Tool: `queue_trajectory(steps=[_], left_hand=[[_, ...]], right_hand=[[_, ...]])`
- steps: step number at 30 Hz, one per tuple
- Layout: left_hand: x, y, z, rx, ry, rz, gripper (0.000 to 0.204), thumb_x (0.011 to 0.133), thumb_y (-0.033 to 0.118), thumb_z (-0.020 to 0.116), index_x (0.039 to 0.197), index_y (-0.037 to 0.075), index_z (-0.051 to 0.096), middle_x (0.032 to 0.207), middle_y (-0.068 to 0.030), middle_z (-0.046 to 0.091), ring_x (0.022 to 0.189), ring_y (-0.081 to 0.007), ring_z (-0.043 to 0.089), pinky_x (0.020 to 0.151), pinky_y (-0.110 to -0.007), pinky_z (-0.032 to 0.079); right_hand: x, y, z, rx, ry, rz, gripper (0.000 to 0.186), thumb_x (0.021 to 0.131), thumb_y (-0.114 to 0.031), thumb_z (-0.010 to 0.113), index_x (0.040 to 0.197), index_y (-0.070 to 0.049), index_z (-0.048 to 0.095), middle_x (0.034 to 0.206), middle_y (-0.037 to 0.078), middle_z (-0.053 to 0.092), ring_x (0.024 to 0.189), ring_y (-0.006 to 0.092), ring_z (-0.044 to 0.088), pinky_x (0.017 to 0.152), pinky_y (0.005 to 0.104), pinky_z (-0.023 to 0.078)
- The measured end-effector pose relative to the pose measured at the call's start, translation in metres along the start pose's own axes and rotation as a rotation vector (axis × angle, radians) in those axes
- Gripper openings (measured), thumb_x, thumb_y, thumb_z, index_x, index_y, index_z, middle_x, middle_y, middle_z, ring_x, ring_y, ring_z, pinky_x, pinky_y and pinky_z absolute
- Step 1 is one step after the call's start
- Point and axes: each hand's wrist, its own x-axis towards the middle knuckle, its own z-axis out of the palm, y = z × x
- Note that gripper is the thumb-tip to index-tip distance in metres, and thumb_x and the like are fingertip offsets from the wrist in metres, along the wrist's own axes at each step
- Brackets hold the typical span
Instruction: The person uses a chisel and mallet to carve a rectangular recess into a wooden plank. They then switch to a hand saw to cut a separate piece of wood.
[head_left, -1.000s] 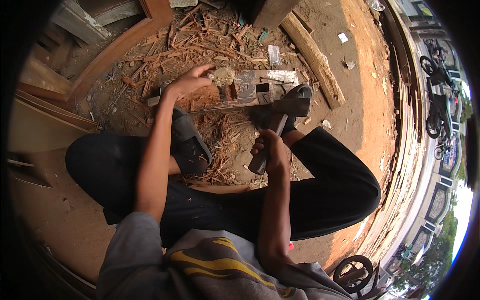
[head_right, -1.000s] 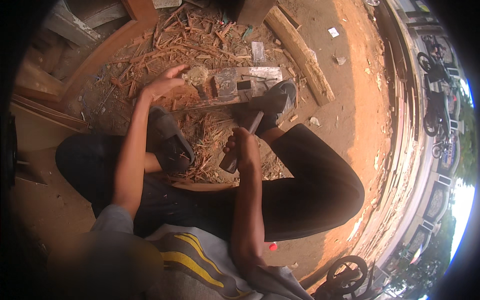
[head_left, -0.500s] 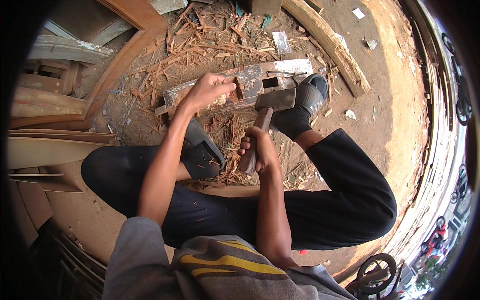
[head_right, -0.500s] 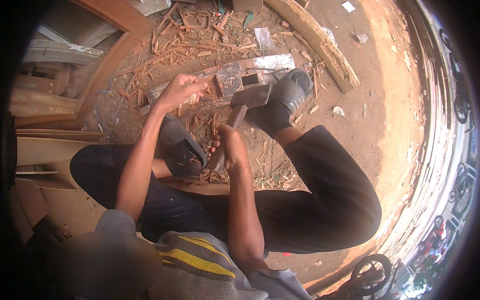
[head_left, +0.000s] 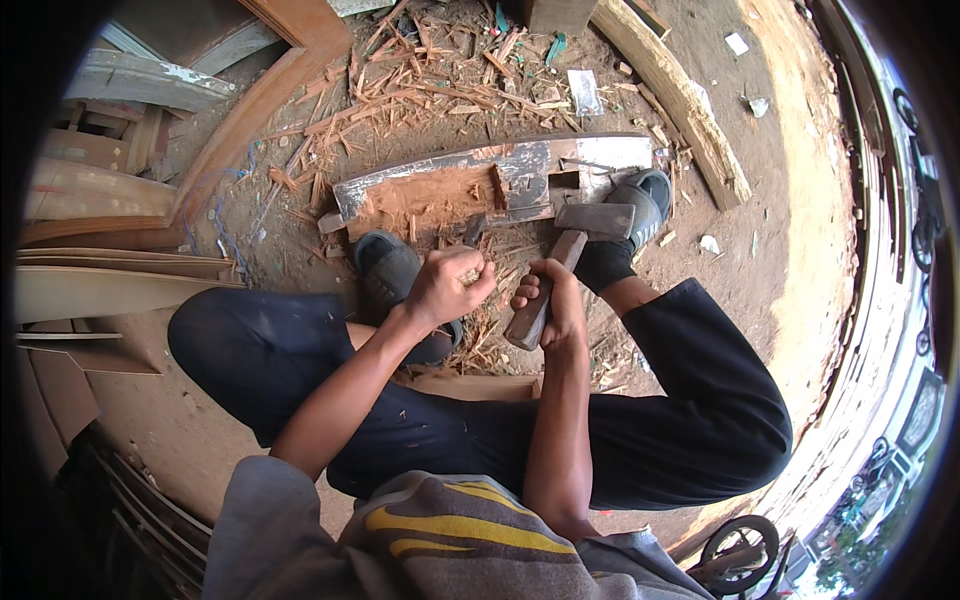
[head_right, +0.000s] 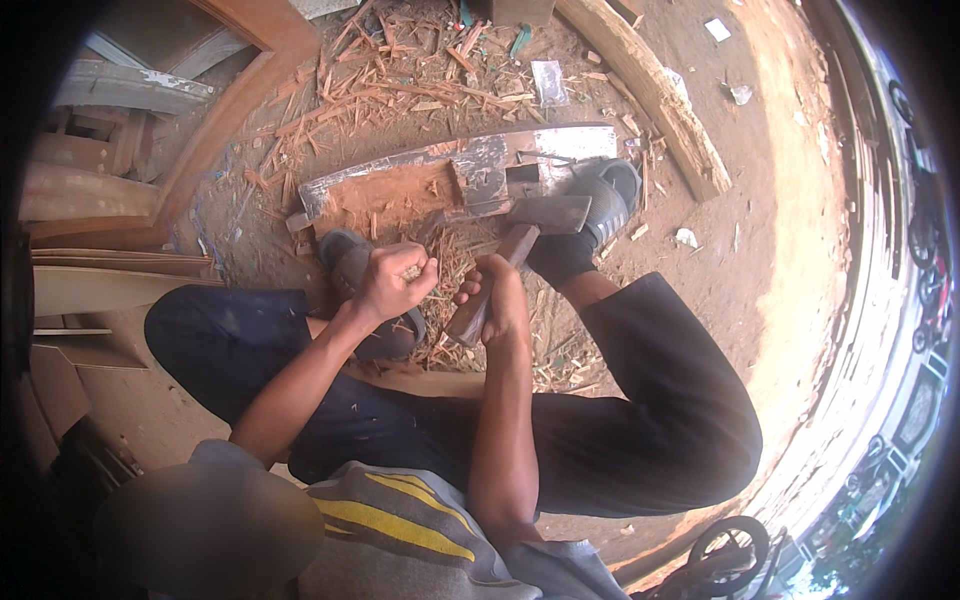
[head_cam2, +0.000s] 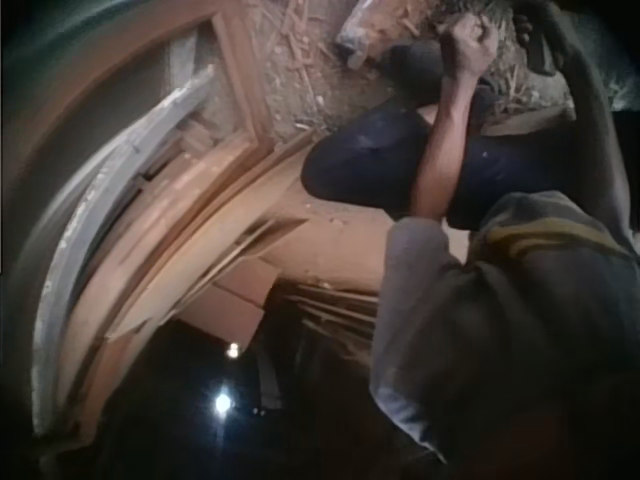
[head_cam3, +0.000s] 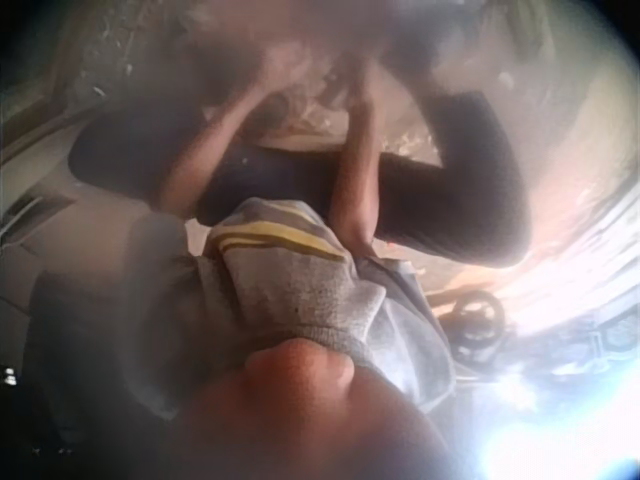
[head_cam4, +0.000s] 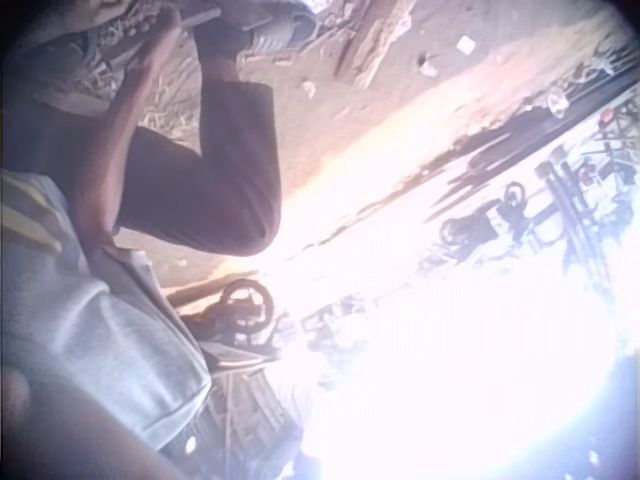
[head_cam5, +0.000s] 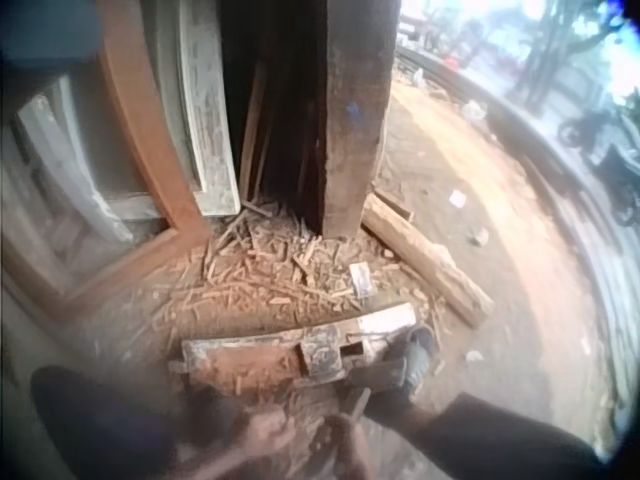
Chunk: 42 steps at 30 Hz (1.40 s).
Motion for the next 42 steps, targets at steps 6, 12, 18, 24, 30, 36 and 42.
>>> queue_trajectory(steps=[6, 12, 18, 24, 30, 36, 42], left_hand=[[-0.011, 0.0, 0.002, 0.064, -0.044, 0.085, 0.014, 0.07, 0.0, 0.062, 0.061, 0.001, 0.052, 0.058, -0.0124, 0.055, 0.053, -0.0277, 0.057, 0.05, -0.035, 0.046], [-0.022, 0.001, 0.005, 0.035, -0.06, 0.115, 0.012, 0.065, 0.001, 0.066, 0.062, 0.002, 0.054, 0.06, -0.0118, 0.057, 0.06, -0.0286, 0.059, 0.058, -0.037, 0.048], [-0.029, -0.006, 0.009, 0.043, -0.013, 0.191, 0.013, 0.065, -0.002, 0.065, 0.06, 0.002, 0.053, 0.059, -0.0107, 0.055, 0.057, -0.0262, 0.057, 0.053, -0.036, 0.046], [-0.034, -0.005, 0.01, 0.077, 0.012, 0.224, 0.012, 0.065, -0.001, 0.065, 0.061, 0.002, 0.054, 0.06, -0.0107, 0.057, 0.058, -0.0264, 0.059, 0.056, -0.036, 0.047], [-0.039, -0.005, 0.01, 0.094, 0.022, 0.202, 0.013, 0.068, 0.001, 0.065, 0.061, 0.002, 0.054, 0.061, -0.012, 0.058, 0.06, -0.027, 0.06, 0.057, -0.037, 0.048], [-0.021, -0.006, 0.001, 0.011, 0.071, 0.104, 0.021, 0.075, 0.006, 0.063, 0.058, 0.002, 0.053, 0.053, -0.0098, 0.055, 0.049, -0.0178, 0.055, 0.044, -0.032, 0.042], [0.075, -0.062, -0.05, -0.24, 0.205, -0.106, 0.038, 0.089, 0.037, 0.048, 0.065, 0.011, 0.061, 0.044, 0.0048, 0.043, 0.036, -0.0043, 0.027, 0.035, -0.025, 0.019]], right_hand=[[-0.003, 0.003, 0.006, -0.047, 0.02, 0.006, 0.008, 0.083, -0.012, 0.049, 0.083, -0.007, 0.043, 0.062, 0.0, 0.042, 0.048, 0.0088, 0.042, 0.043, 0.0251, 0.041], [-0.003, 0.012, 0.006, -0.093, -0.023, 0.009, 0.008, 0.084, -0.013, 0.048, 0.084, -0.007, 0.043, 0.061, 0.0, 0.042, 0.047, 0.009, 0.042, 0.043, 0.0251, 0.041], [-0.016, 0.015, 0.004, -0.134, -0.037, -0.024, 0.009, 0.084, -0.014, 0.049, 0.085, -0.007, 0.043, 0.061, 0.0, 0.041, 0.047, 0.0087, 0.042, 0.043, 0.025, 0.04], [-0.022, 0.015, -0.005, -0.11, -0.025, -0.069, 0.01, 0.083, -0.013, 0.05, 0.084, -0.008, 0.04, 0.062, 0.0, 0.041, 0.048, 0.009, 0.041, 0.043, 0.0256, 0.04], [-0.026, 0.017, -0.009, -0.13, -0.029, -0.074, 0.011, 0.083, -0.013, 0.048, 0.083, -0.008, 0.039, 0.064, 0.001, 0.041, 0.05, 0.0105, 0.042, 0.044, 0.0267, 0.04], [-0.026, 0.017, -0.011, -0.142, -0.055, -0.092, 0.011, 0.083, -0.013, 0.049, 0.082, -0.008, 0.04, 0.064, 0.001, 0.04, 0.05, 0.0096, 0.042, 0.044, 0.0258, 0.04], [-0.028, 0.018, -0.009, -0.125, -0.034, -0.071, 0.01, 0.083, -0.012, 0.051, 0.084, -0.007, 0.042, 0.063, -0.001, 0.04, 0.049, 0.008, 0.041, 0.044, 0.0245, 0.04]])
